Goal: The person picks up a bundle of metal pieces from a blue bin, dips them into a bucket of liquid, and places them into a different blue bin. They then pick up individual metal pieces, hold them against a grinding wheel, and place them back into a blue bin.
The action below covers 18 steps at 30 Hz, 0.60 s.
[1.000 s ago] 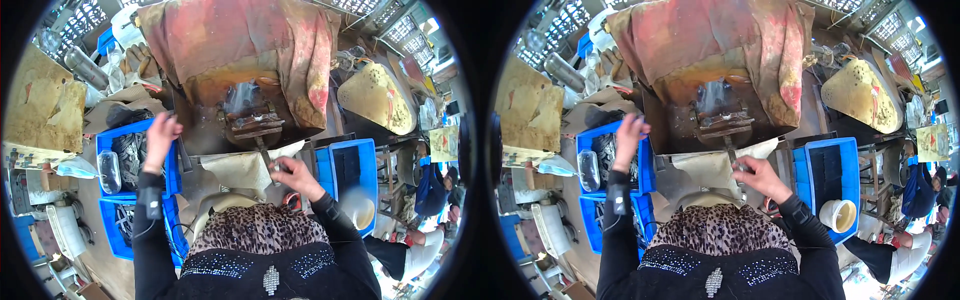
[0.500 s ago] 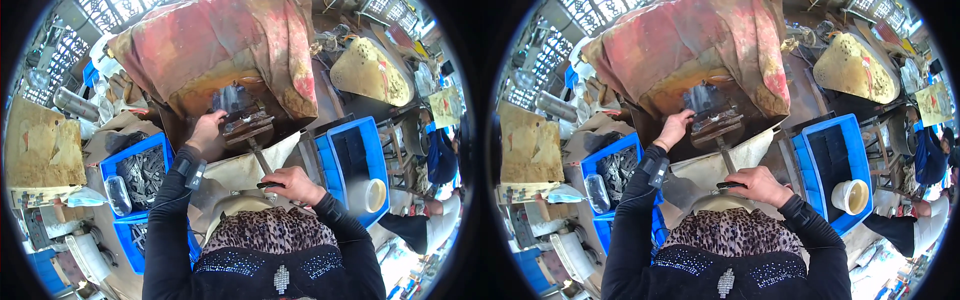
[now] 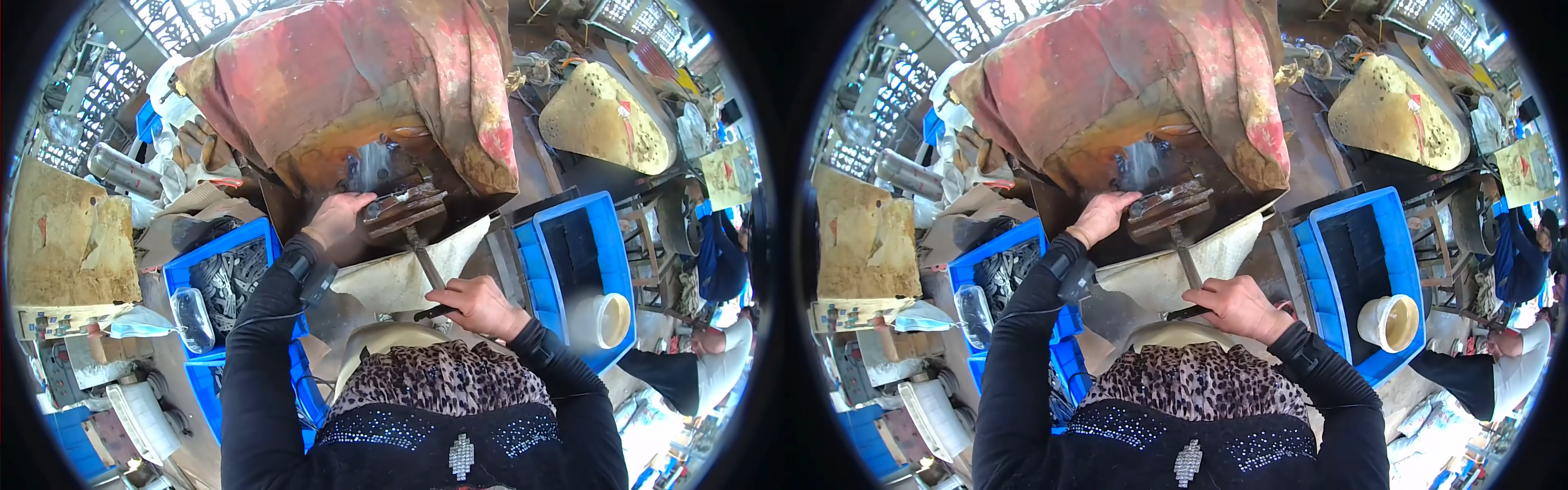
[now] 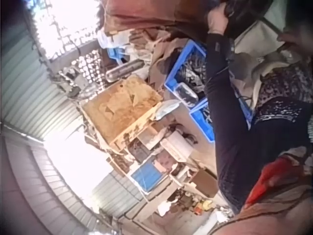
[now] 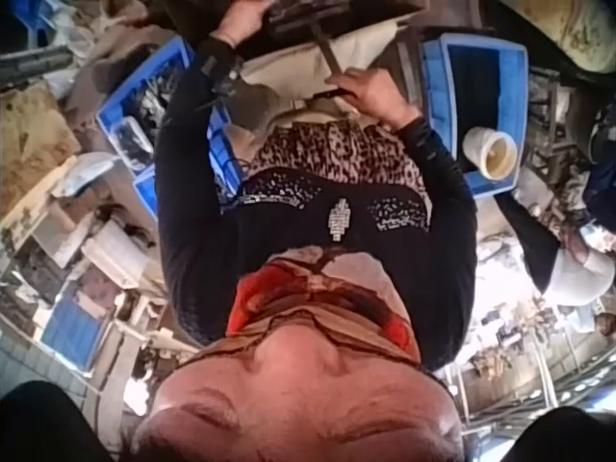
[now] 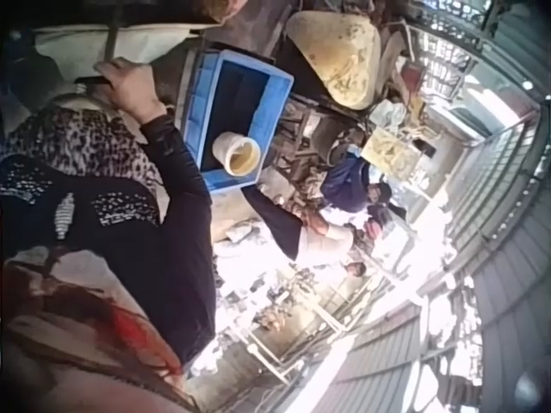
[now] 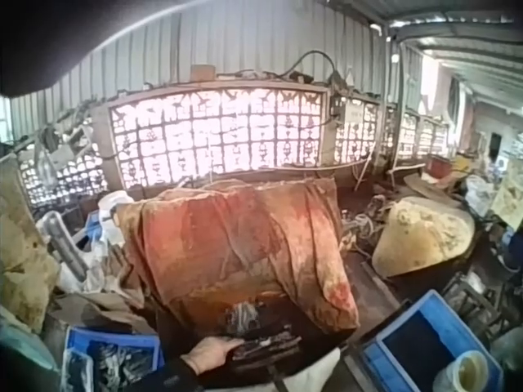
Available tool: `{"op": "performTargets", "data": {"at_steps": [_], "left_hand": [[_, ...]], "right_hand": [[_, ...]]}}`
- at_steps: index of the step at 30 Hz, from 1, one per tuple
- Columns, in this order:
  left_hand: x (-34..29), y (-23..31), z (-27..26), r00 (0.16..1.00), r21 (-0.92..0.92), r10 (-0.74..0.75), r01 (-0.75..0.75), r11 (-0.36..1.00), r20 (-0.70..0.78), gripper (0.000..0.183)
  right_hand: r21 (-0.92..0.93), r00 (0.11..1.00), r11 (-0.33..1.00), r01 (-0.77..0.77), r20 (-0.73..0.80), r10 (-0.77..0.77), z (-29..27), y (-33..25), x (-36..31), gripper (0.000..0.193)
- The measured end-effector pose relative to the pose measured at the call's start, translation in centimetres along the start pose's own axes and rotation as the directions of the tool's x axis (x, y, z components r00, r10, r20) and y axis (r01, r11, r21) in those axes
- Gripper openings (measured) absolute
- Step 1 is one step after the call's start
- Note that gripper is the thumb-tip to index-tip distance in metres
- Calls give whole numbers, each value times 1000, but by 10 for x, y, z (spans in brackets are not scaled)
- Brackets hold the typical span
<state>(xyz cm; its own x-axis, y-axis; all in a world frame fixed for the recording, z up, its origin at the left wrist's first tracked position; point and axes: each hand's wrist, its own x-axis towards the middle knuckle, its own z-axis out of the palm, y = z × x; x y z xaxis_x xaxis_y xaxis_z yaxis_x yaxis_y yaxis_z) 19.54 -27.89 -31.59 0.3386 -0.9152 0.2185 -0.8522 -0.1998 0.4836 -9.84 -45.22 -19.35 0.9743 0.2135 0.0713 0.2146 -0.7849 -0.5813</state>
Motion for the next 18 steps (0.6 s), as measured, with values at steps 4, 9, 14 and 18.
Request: {"op": "performTargets", "data": {"at_steps": [4,9,14,18], "left_hand": [[-4,8,-6,993,-26,28,-31,999,-111,34],[-10,20,-26,995,9,-94,94,996,37,41],[-27,25,-46,956,-146,-257,237,960,-140,33],[-54,39,-66,825,-276,-414,325,904,-384,29]], "right_hand": [[-43,1000,999,23,1,-23,2,1,0,38],[-16,996,998,58,-69,-58,7,2,0,35],[-46,988,992,116,-102,-120,-12,-1,19,34],[-55,940,992,118,-315,-129,-46,-6,82,29]]}}
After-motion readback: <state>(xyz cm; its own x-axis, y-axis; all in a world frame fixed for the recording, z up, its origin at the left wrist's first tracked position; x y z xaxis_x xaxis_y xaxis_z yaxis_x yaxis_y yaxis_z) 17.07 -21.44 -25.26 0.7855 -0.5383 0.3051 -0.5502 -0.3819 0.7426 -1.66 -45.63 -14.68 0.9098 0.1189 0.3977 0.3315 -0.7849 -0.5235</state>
